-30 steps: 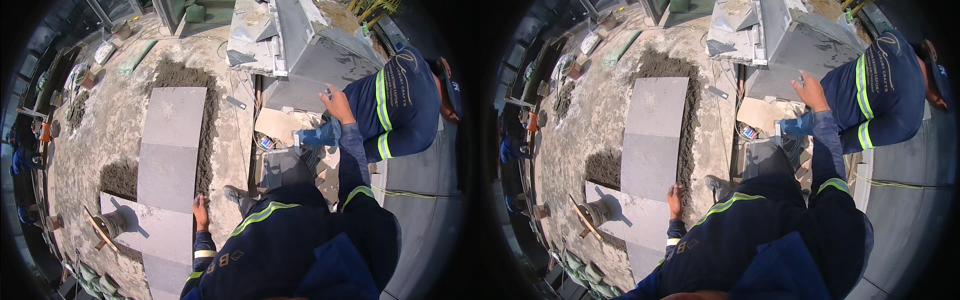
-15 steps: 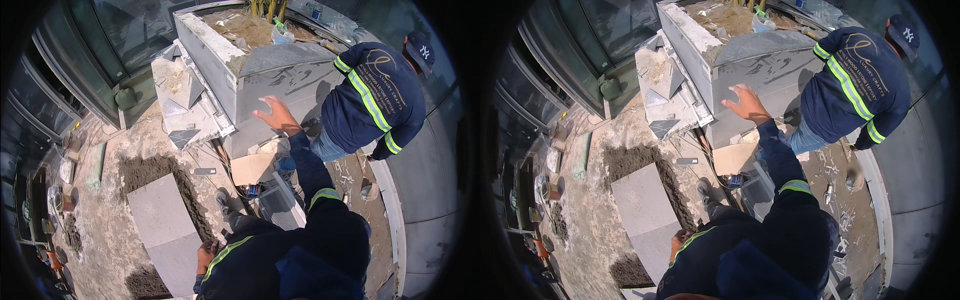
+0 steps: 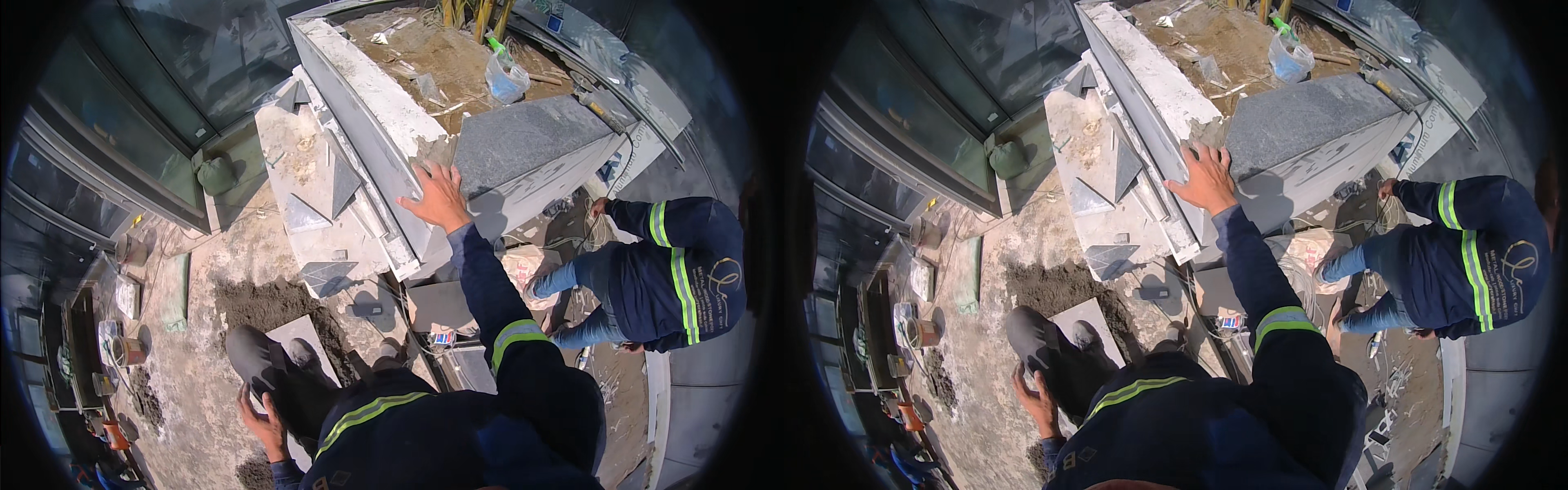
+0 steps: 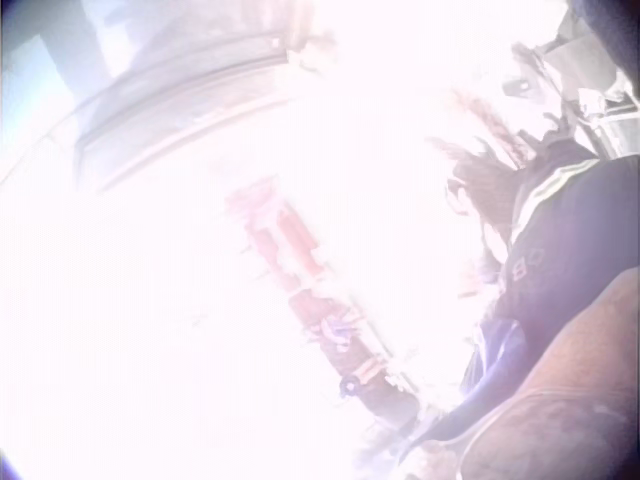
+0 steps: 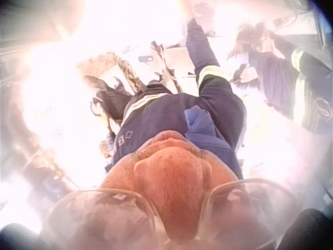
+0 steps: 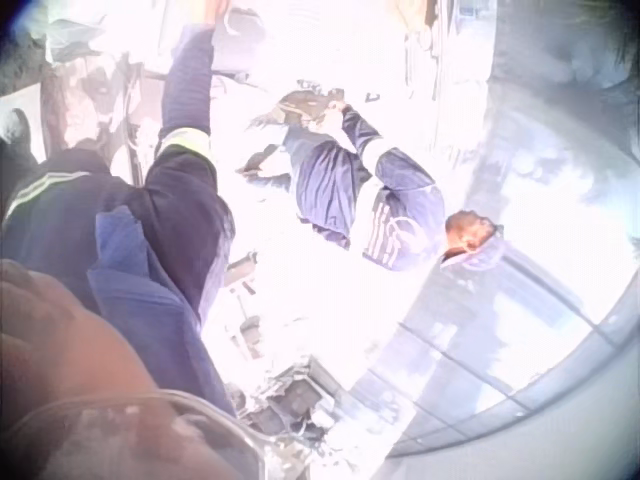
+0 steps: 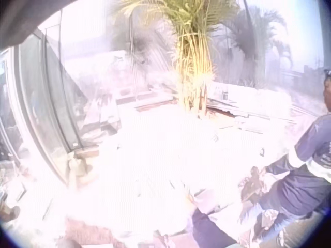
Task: The person uses an angle grinder to cut a long stone slab on a construction site. After cutting, the person lifts the slab and places it on a nearby stack of materials.
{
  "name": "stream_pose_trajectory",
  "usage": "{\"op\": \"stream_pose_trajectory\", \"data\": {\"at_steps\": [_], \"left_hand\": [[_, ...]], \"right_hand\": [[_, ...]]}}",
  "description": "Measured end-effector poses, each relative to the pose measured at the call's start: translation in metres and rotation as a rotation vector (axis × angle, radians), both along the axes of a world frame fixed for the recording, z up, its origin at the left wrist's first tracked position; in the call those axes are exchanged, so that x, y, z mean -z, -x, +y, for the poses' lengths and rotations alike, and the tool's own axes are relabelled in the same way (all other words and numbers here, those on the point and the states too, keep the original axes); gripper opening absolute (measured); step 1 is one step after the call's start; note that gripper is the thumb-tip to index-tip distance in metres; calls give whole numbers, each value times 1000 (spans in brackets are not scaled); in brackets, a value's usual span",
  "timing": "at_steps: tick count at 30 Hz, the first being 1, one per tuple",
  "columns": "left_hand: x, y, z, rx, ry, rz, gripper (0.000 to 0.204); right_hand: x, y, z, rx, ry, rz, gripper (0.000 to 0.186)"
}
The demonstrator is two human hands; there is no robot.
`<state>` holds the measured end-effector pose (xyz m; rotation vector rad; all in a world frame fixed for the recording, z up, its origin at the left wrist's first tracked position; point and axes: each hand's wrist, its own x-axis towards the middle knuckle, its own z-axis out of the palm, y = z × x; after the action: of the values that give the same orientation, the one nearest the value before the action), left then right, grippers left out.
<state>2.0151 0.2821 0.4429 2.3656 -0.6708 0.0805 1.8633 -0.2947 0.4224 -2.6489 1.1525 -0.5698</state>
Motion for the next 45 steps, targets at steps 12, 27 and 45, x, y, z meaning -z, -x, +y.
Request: {"op": "stream_pose_trajectory", "data": {"at_steps": [12, 27, 45], "left_hand": [[-83, -192, -332, 1474, -276, -621, 56], [-63, -315, -577, 1996, -247, 338, 59], [-247, -544, -450, 723, -675, 460, 57]], "right_hand": [[-11, -11, 3, -9, 65, 138, 77], [-47, -48, -34, -18, -268, 462, 78], [-280, 15, -224, 765, -536, -27, 63]]}}
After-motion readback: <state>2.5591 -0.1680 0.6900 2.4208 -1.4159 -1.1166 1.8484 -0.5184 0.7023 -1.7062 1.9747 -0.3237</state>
